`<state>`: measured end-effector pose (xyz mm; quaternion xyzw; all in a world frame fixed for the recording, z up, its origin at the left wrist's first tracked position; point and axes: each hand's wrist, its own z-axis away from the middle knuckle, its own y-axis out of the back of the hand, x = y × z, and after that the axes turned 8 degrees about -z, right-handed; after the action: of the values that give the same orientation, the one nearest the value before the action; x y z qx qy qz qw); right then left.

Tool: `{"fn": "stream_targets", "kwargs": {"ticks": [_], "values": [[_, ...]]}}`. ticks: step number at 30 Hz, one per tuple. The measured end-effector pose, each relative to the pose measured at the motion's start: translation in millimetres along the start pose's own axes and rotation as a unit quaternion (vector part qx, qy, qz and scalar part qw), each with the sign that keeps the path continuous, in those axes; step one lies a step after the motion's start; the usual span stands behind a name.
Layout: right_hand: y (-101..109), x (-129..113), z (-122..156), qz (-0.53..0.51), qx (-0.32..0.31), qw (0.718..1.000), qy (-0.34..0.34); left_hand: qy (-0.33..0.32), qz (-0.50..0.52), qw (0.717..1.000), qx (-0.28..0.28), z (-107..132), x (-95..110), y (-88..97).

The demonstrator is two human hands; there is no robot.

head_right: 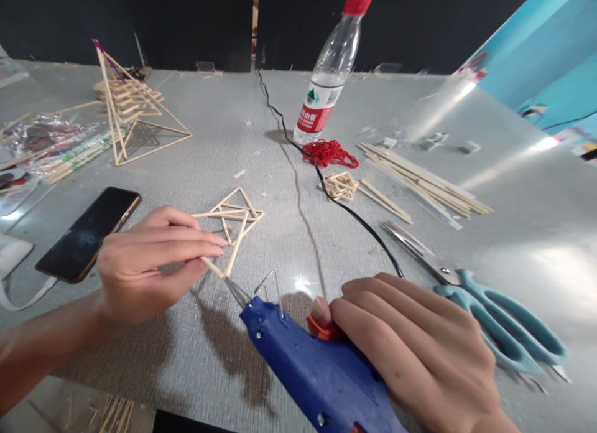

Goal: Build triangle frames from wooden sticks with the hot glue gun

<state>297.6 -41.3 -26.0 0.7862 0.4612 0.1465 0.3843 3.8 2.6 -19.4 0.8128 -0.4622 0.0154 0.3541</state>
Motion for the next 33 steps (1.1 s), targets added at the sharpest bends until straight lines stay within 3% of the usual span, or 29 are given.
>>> {"fn": "stream_targets", "kwargs": {"ticks": [33], "values": [[4.4,-4.3,-2.3,-0.016,-0.011,1.000,-0.020,-0.009,-0.008,1.000,0.024,2.5,-3.2,-2.3]]}}
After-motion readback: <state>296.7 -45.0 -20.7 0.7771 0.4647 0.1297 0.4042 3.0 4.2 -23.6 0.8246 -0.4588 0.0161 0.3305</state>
